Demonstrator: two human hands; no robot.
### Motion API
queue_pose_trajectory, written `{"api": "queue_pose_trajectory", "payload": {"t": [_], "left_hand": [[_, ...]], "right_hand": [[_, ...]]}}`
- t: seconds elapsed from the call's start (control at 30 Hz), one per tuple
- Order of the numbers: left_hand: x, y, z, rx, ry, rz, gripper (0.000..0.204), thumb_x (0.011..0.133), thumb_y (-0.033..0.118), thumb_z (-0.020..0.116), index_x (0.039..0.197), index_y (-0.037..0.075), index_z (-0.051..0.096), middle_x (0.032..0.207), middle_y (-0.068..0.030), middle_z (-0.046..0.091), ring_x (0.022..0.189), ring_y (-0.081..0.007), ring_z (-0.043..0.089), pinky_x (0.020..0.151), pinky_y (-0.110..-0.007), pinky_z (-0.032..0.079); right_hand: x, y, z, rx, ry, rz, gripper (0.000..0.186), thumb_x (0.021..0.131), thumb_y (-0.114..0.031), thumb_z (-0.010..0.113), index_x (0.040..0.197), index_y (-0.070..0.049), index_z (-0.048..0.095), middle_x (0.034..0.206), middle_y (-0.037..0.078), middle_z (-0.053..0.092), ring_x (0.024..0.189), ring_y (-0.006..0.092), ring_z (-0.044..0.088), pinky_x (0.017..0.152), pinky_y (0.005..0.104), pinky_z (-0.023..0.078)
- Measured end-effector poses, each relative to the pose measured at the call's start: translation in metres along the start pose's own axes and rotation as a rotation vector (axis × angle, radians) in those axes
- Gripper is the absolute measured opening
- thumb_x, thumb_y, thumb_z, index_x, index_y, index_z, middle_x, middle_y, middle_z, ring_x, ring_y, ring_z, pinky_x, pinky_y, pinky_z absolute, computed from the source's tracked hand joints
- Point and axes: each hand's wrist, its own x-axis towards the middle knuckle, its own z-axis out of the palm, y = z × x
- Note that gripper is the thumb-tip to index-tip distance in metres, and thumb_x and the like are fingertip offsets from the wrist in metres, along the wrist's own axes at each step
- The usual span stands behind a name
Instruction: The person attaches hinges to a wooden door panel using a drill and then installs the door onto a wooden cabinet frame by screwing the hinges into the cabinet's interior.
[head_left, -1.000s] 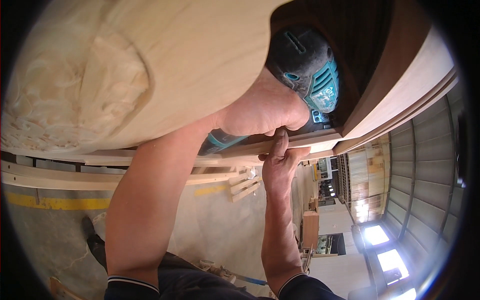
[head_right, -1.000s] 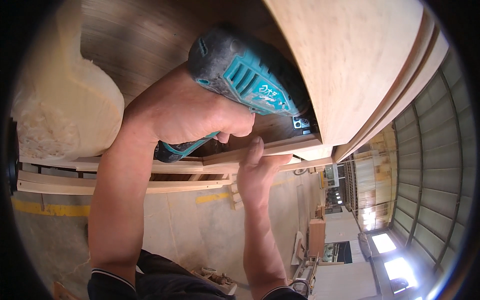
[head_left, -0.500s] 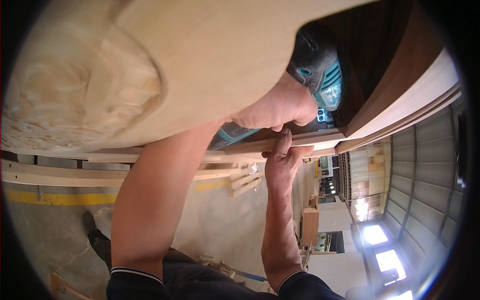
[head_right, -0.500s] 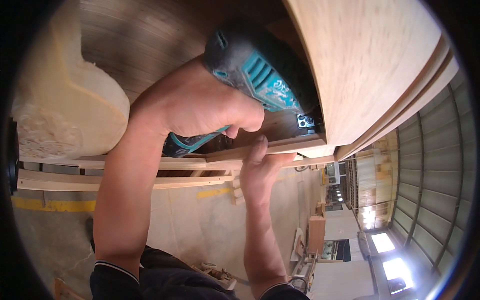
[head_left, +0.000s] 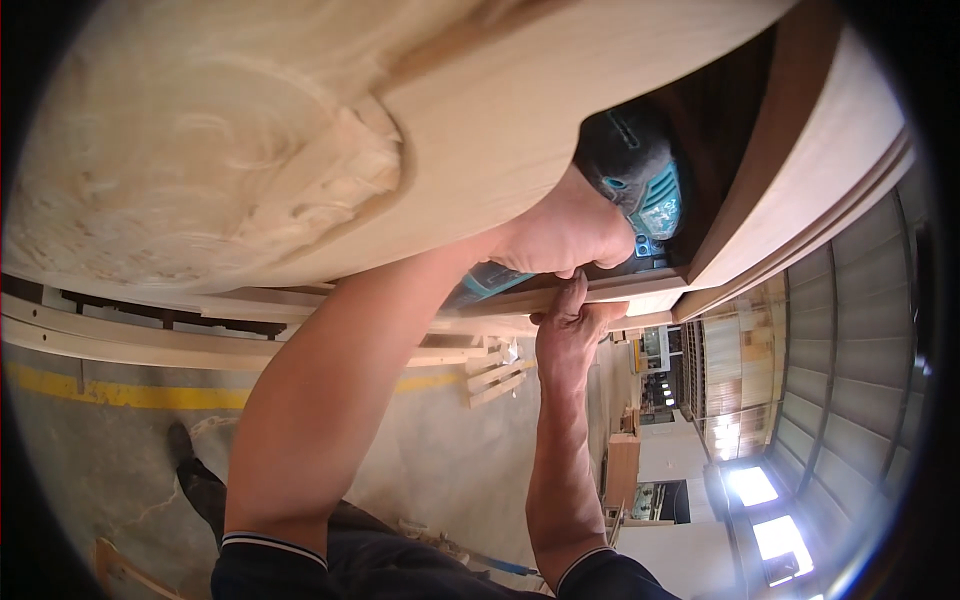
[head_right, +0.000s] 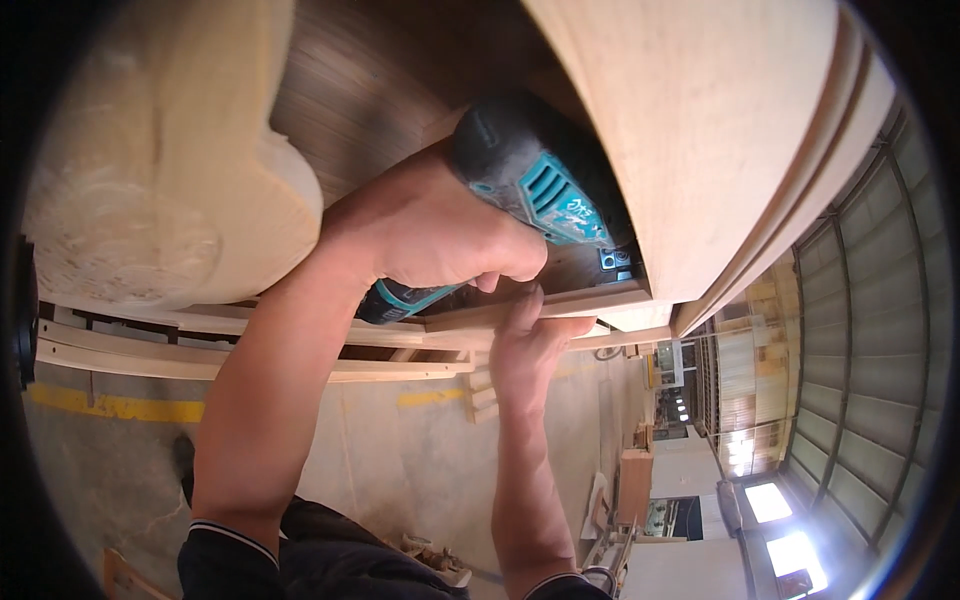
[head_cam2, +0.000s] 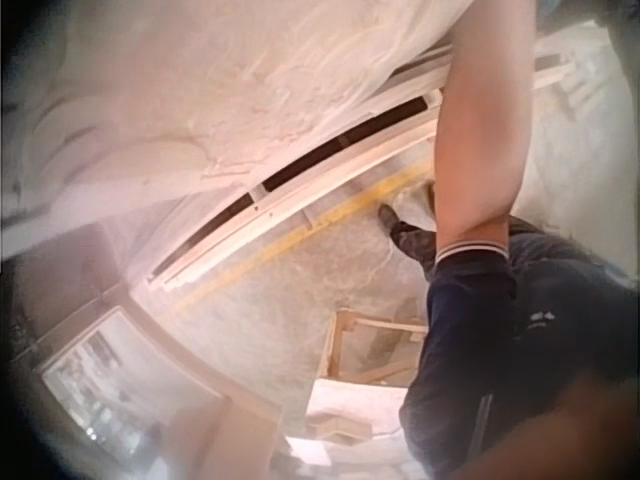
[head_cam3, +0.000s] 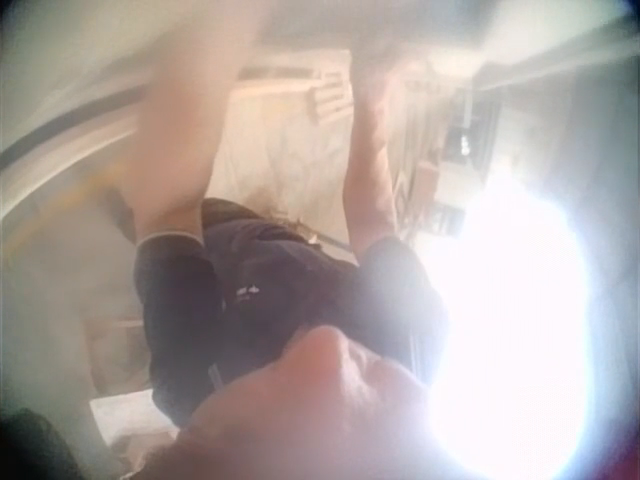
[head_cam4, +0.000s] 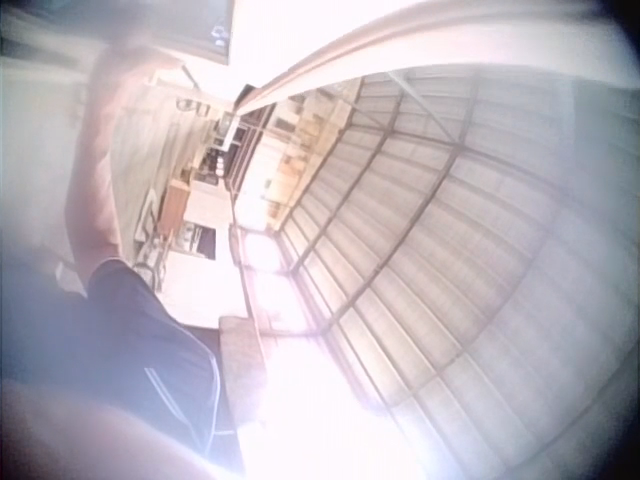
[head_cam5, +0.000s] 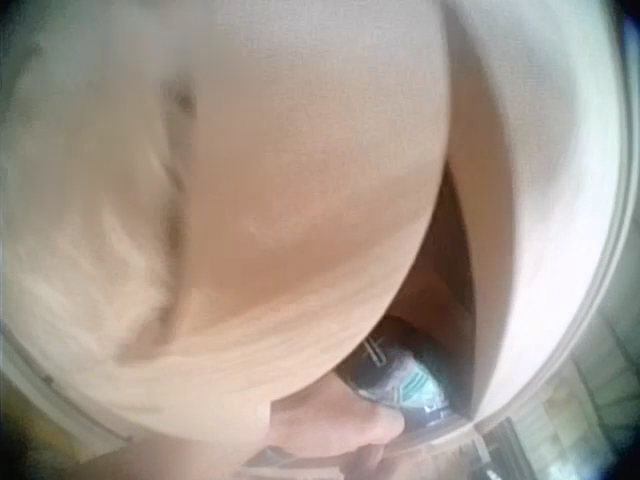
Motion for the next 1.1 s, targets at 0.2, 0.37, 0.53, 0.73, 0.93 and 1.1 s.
{"api": "queue_pose_trajectory", "payload": {"t": [0.2,0.37,0.53,0.73,0.93,1.1], "left_hand": [[-0.001,0.0,0.018,0.285,0.164,-0.157,0.017,0.068,0.018,0.067,0.066,0.002,0.064,0.067,-0.0076,0.067,0.061,-0.0156,0.063,0.057,-0.031,0.047],[0.014,-0.004,0.008,0.155,0.042,-0.208,0.014,0.068,0.013,0.066,0.066,0.0,0.062,0.064,-0.0083,0.064,0.059,-0.0184,0.062,0.057,-0.032,0.047],[0.012,-0.009,0.007,0.039,0.034,-0.142,0.013,0.067,0.011,0.068,0.066,0.0,0.06,0.063,-0.0087,0.061,0.056,-0.019,0.062,0.055,-0.033,0.047],[0.008,0.0,-0.003,-0.027,-0.023,-0.106,0.011,0.068,0.009,0.066,0.065,0.0,0.06,0.061,-0.0077,0.06,0.055,-0.0186,0.061,0.054,-0.033,0.047],[0.005,-0.007,-0.003,-0.11,-0.013,-0.079,0.007,0.068,0.006,0.065,0.067,0.0,0.061,0.061,-0.0067,0.06,0.054,-0.0172,0.059,0.053,-0.033,0.047],[0.001,-0.003,0.009,-0.085,0.05,-0.078,0.007,0.069,0.006,0.066,0.069,0.001,0.061,0.063,-0.0066,0.061,0.056,-0.0167,0.06,0.054,-0.033,0.048]], "right_hand": [[0.007,0.021,0.001,-0.097,0.027,-0.129,0.074,0.103,-0.035,0.05,0.142,0.013,0.009,0.131,0.03,0.044,0.109,0.0339,0.058,0.078,0.0389,0.051],[0.007,0.02,0.001,-0.059,0.036,-0.091,0.067,0.105,-0.038,0.048,0.138,0.009,0.014,0.122,0.025,0.048,0.089,0.0244,0.065,0.052,0.0312,0.059],[0.007,0.02,0.001,-0.088,0.062,-0.082,0.064,0.105,-0.038,0.047,0.136,0.01,0.017,0.119,0.025,0.048,0.087,0.0237,0.065,0.052,0.0304,0.059],[0.007,0.023,0.002,-0.059,0.06,-0.157,0.067,0.104,-0.041,0.048,0.137,0.011,0.022,0.124,0.023,0.044,0.089,0.0236,0.065,0.052,0.0299,0.058],[0.005,0.017,0.006,-0.051,0.074,-0.149,0.069,0.103,-0.043,0.05,0.136,0.011,0.021,0.123,0.024,0.045,0.088,0.0234,0.065,0.052,0.0305,0.058],[0.008,0.02,0.006,-0.042,0.098,-0.166,0.073,0.102,-0.046,0.053,0.132,0.011,0.02,0.114,0.025,0.054,0.082,0.0231,0.066,0.052,0.0307,0.056]]}}
